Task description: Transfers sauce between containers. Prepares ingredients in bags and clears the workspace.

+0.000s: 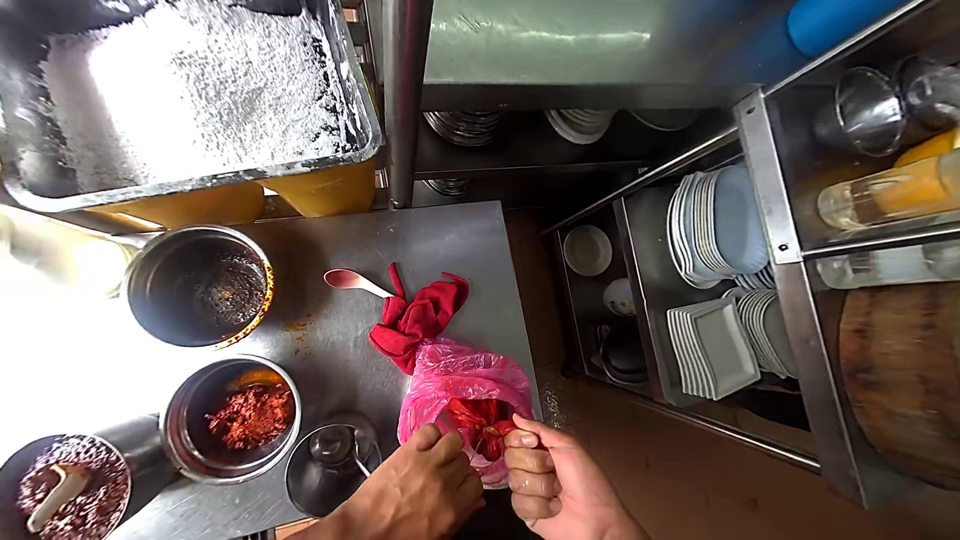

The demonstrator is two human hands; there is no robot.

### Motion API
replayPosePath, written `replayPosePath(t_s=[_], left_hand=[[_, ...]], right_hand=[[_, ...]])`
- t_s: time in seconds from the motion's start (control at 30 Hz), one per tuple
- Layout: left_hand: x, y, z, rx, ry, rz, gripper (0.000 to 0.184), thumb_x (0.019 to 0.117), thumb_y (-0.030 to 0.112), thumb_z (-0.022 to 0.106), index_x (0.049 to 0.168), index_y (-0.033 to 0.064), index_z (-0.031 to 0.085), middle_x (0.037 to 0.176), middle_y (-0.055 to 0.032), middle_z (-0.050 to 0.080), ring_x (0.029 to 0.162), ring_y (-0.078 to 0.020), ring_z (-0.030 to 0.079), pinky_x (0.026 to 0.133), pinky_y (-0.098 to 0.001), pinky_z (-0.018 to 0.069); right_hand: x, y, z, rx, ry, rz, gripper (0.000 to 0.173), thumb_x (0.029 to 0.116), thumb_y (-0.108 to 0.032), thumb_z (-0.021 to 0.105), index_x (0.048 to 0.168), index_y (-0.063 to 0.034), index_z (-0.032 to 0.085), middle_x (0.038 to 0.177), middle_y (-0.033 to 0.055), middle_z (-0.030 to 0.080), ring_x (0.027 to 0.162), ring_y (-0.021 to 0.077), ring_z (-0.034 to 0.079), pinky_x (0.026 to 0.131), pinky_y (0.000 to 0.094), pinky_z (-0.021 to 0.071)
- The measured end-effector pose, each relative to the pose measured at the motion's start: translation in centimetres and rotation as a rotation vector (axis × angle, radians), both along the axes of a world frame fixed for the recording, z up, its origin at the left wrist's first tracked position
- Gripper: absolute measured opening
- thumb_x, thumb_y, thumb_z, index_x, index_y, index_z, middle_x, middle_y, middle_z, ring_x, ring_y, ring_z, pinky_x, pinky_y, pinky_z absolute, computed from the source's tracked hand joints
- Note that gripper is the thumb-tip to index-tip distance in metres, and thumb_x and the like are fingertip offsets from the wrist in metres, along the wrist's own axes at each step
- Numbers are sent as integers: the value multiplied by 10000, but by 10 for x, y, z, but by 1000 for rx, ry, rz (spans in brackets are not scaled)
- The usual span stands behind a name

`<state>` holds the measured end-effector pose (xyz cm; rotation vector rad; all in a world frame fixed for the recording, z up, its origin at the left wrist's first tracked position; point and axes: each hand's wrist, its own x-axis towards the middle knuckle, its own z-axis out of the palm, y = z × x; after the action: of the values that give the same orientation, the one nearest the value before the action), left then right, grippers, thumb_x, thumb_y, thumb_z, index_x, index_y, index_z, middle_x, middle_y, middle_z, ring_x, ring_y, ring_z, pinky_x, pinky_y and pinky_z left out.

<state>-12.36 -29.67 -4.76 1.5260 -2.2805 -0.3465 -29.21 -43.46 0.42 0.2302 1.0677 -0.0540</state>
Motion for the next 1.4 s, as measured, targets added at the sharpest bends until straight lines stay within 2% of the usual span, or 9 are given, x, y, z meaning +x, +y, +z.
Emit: replayPosePath(t_s=[0.2,0.4,0.53,0.73,0.8,0.9,1.0,1.2,1.4], left_hand=[[11,-22,-5,356,22,252,315,1039,325,488,923,133,708,706,-98,635,782,-348,669,647,-499,508],[27,-53,11,942,340,199,358,985,313,471,1167,153,736,1127,-155,657,1135,-353,605,926,-573,478],[26,-54,-7,1065,684,438,393,1001,350,404,948,73,678,999,-113,660,1017,-280,634,873,-570,476],[14,-45,-10,1178,756,433,580,1047,424,251,1003,64,703,1017,-144,682,1045,-313,638,895,-616,456],[8,-37,-2,1077,720,356,747,1066,564,181,987,37,705,972,-174,688,1010,-344,661,902,-615,489],[-26,-12,-3,458,554,314,563,1080,462,406,776,61,658,735,-107,623,827,-304,645,756,-465,532],[-41,-2,-4,124,276,332,337,1003,380,549,773,161,661,798,-47,580,829,-260,608,643,-388,515],[15,-18,-9,655,125,543,365,1034,357,455,1016,112,724,864,-170,710,868,-404,712,682,-603,544],[15,-46,11,190,433,594,352,923,227,525,595,113,580,603,-7,546,654,-166,619,575,-368,497]], right_hand=[[0,12,13,-125,-58,44,545,1113,-350,222,680,-174,501,482,-97,359,354,-3,354,353,156,335],[-17,39,3,-868,129,862,302,1065,-220,402,796,-157,522,572,-96,361,463,26,323,449,219,292],[-14,26,1,-1026,19,1125,309,1051,-263,462,779,-133,530,584,-61,397,505,69,407,506,281,365],[-18,26,-11,-908,-13,732,328,1047,-237,406,735,-205,501,550,-124,347,452,-3,316,434,195,280],[-12,18,-14,-717,-47,399,444,1082,-261,309,670,-224,471,513,-129,331,408,-28,292,395,156,253],[0,1,-14,-406,-81,15,565,1119,-365,236,643,-194,489,474,-113,339,354,-15,326,353,153,290],[-4,-15,-14,-180,-104,-39,554,1116,-379,250,672,-172,510,484,-94,388,352,-11,375,342,140,325],[-29,-27,-10,-308,-174,482,440,1087,-333,324,700,-215,496,511,-124,331,375,-43,288,362,122,262],[-29,-15,-15,-1290,68,1427,428,1034,-425,452,823,-96,625,661,5,499,628,144,524,611,394,440]])
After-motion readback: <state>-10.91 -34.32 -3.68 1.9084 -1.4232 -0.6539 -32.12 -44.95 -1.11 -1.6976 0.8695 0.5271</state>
